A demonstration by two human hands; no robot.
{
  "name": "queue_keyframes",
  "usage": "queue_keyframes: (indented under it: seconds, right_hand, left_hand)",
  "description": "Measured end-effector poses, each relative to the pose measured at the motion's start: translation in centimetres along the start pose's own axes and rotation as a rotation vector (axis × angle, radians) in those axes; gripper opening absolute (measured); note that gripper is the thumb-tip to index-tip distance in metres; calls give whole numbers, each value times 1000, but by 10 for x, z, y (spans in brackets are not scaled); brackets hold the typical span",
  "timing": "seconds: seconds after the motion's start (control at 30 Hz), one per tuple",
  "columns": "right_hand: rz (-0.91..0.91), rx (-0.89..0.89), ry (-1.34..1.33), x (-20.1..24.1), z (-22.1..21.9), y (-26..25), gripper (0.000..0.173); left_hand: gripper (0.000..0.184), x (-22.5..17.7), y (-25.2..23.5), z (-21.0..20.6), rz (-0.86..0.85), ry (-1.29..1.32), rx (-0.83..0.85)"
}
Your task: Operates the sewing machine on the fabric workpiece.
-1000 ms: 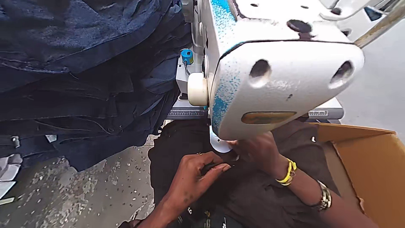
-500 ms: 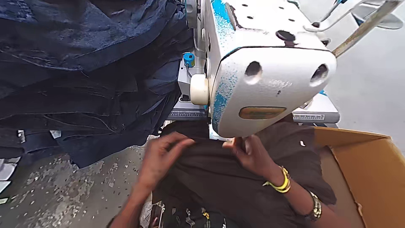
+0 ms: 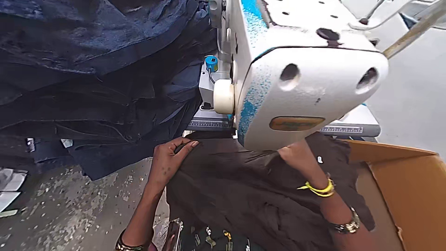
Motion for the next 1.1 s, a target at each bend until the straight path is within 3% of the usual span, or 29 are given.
queue_keyframes:
  seconds: [0.27,0.37,0.43,0.5,0.57,0.63,0.8,0.93,1.1]
  right_hand:
    - [-6,-77,397,-35,32,22,39]
    - [-179,-82,647,-74,71,33,37]
    - [-320,-105,750,-88,89,35,33]
    - [-228,-148,747,-84,84,26,24]
    - [-68,-122,695,-75,62,8,21]
    - [11,-68,677,-72,41,-10,25]
    - [41,-10,677,-85,18,-20,22]
    - [127,-219,612,-82,22,-6,17]
    - [-52,-312,350,-58,43,3,19]
  left_hand:
    - [35,-21,-7,-16,-100,-6,15]
    - [44,-18,-2,-23,-153,-137,-67]
    - [40,-20,3,-34,-215,-165,-70]
    - [38,-28,5,-46,-235,-58,76]
    - [50,-43,5,-57,-177,94,315]
    - [57,-58,6,-68,-113,169,391]
    - [54,-69,11,-83,32,259,326]
    - [52,-69,16,-88,74,364,294]
    - [44,-69,7,-92,88,453,271]
Point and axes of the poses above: each hand's wrist, its own y-axis away from the middle knuckle, its own z-axis out of the back of the hand, x = y × z, the point moved 2 cm from there along -y, towards the middle knuckle, and after that the axes turned 13 degrees about z, right-handed, at the moved point
